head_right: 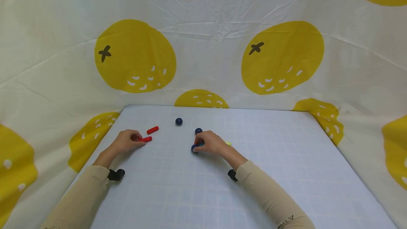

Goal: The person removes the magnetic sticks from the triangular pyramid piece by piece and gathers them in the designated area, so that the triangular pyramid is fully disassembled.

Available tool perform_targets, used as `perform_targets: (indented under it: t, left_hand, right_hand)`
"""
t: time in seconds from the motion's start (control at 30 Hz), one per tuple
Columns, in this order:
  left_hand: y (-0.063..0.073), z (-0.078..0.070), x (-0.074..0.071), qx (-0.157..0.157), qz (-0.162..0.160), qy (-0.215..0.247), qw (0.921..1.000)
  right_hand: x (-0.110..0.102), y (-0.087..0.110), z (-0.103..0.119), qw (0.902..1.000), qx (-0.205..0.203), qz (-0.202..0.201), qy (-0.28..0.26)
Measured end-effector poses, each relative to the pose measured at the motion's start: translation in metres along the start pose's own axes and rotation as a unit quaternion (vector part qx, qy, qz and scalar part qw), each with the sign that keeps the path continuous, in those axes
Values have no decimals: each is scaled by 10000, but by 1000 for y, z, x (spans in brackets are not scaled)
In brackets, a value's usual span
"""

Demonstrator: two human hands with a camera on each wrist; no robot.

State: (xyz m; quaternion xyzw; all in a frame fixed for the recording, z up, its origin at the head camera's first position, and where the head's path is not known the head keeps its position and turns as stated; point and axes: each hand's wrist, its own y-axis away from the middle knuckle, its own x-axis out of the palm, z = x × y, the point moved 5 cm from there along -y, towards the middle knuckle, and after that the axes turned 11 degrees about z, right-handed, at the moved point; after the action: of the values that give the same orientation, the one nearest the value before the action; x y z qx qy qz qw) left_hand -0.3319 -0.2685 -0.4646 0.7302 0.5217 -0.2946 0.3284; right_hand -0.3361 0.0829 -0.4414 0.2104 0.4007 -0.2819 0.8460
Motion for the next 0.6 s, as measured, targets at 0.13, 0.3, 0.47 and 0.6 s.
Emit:
perform_targets:
  t: [0.13,0.3,0.47,0.6]
  left_hand:
    - [-2,4,-1,-52,63,-15,10000]
    - [-3,4,-2,65,68,-29,10000]
    - [-3,5,-1,102,74,-58,9999]
    - [-1,8,-1,-15,102,-122,9999]
  right_hand:
    - [1,0,-1,9999,75,-65,114]
    - [-1,2,1,9996,85,-88,273]
    - [-6,8,1,9998,29,9,212]
    - [-11,15,-2,9996,30,142,234]
